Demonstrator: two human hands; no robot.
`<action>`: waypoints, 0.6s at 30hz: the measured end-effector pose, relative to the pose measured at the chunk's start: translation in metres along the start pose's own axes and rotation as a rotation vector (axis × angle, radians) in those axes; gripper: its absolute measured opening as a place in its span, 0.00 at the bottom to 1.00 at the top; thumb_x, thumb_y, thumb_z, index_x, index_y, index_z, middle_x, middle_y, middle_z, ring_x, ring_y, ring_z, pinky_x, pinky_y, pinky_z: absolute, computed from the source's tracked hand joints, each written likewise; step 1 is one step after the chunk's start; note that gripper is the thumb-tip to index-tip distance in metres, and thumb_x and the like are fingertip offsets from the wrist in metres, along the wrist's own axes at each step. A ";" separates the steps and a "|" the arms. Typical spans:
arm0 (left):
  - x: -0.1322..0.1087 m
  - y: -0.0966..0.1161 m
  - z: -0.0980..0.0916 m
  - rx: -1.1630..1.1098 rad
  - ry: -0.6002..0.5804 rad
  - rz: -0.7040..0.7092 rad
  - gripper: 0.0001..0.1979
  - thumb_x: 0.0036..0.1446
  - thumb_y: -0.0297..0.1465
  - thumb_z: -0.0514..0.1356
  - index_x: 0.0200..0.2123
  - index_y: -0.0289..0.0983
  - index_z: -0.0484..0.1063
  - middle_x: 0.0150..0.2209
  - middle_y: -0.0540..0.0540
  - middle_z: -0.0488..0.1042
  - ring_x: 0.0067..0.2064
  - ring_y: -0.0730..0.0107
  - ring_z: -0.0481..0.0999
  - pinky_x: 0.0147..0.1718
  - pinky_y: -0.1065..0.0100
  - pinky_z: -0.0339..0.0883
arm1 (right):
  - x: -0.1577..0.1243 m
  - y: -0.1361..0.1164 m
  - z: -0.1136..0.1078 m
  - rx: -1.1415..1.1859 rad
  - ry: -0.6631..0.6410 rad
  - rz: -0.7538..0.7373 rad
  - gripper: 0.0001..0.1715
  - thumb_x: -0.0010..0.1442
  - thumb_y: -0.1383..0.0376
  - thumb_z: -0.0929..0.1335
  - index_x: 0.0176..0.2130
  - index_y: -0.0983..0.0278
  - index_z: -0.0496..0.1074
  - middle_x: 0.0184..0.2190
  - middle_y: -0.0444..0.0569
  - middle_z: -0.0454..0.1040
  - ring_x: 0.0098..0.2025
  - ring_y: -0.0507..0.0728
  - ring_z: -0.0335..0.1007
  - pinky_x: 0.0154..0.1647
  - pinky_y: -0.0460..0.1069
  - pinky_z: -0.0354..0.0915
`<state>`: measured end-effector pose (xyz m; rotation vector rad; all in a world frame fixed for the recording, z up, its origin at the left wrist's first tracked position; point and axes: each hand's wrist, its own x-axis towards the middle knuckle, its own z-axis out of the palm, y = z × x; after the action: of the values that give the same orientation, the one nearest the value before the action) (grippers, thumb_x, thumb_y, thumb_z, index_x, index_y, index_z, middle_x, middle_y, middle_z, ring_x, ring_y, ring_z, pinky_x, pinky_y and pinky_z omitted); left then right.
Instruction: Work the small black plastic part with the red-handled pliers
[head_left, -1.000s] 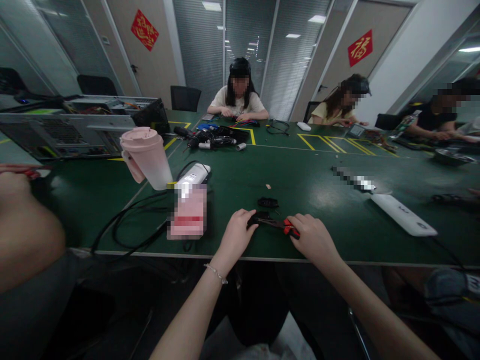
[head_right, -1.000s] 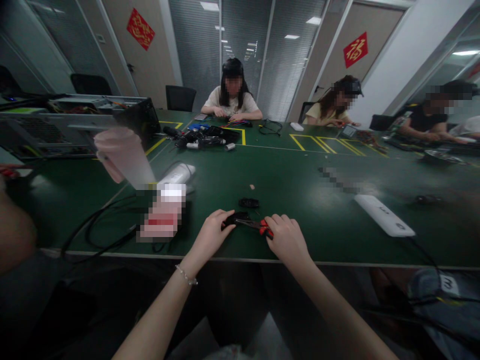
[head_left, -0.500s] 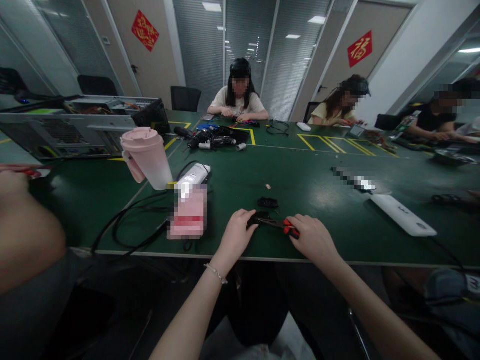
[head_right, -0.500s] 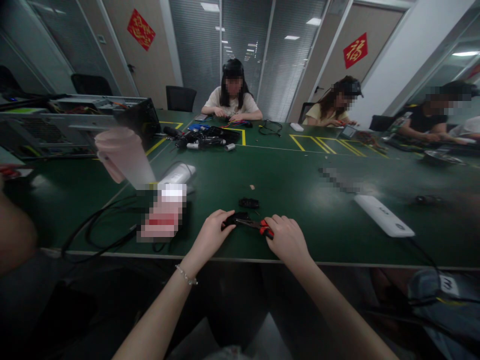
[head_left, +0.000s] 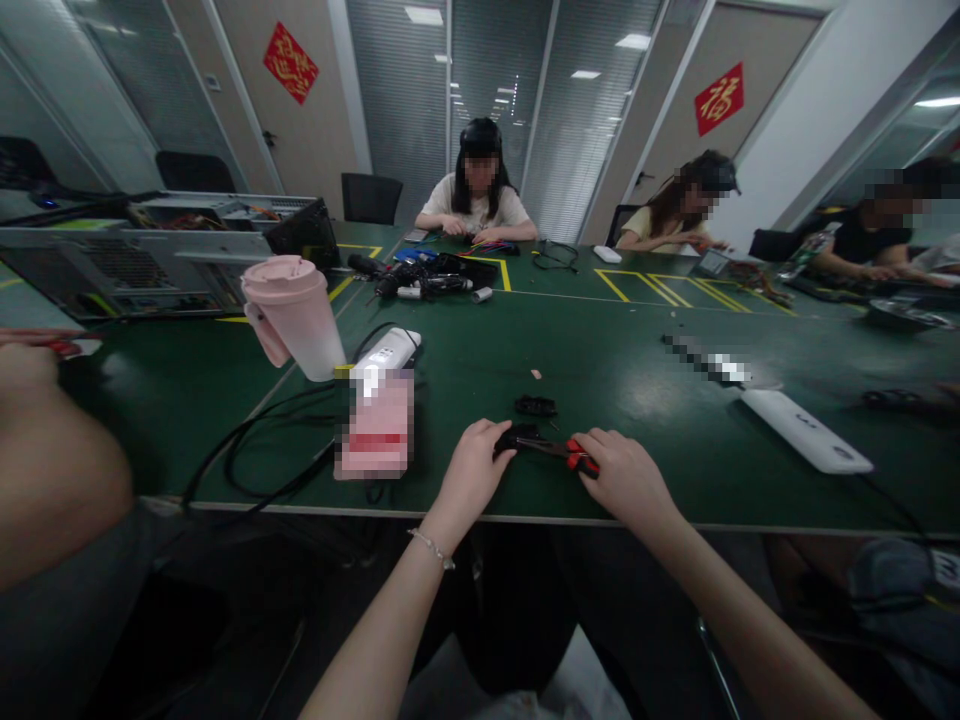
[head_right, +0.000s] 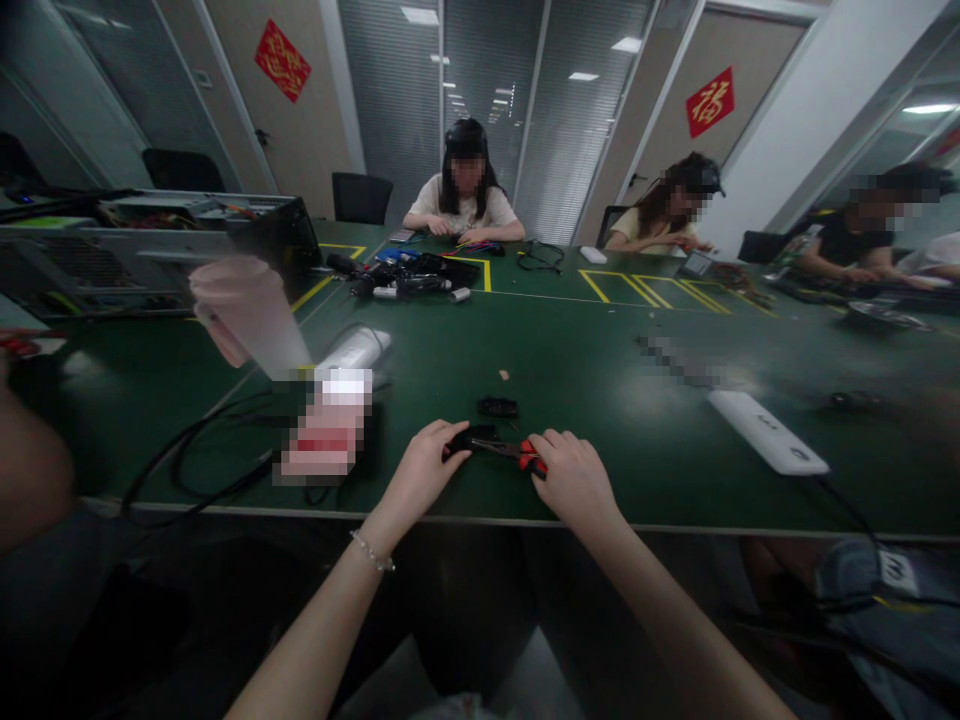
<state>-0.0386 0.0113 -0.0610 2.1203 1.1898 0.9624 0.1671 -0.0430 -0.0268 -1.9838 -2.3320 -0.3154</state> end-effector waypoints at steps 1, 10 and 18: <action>0.000 0.001 0.000 -0.002 0.000 -0.002 0.18 0.52 0.25 0.59 0.48 0.36 0.68 0.39 0.45 0.69 0.43 0.65 0.69 0.44 0.62 0.65 | 0.000 0.000 0.000 -0.005 0.005 -0.003 0.17 0.50 0.69 0.63 0.42 0.65 0.69 0.36 0.51 0.71 0.37 0.56 0.63 0.35 0.49 0.54; 0.000 0.004 -0.002 -0.014 -0.010 -0.015 0.18 0.52 0.25 0.59 0.48 0.35 0.68 0.40 0.44 0.69 0.42 0.65 0.69 0.44 0.62 0.65 | -0.001 0.000 -0.002 -0.020 0.039 -0.021 0.18 0.50 0.69 0.63 0.42 0.65 0.69 0.37 0.51 0.70 0.38 0.56 0.62 0.36 0.49 0.53; 0.000 0.001 -0.001 -0.003 -0.011 -0.019 0.18 0.52 0.25 0.59 0.48 0.36 0.68 0.40 0.45 0.69 0.41 0.66 0.70 0.44 0.61 0.65 | -0.001 -0.001 -0.001 -0.011 0.022 -0.008 0.17 0.50 0.69 0.63 0.41 0.64 0.69 0.36 0.50 0.70 0.36 0.56 0.62 0.35 0.49 0.53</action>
<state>-0.0390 0.0108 -0.0592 2.1051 1.2001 0.9425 0.1665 -0.0438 -0.0259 -1.9664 -2.3306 -0.3493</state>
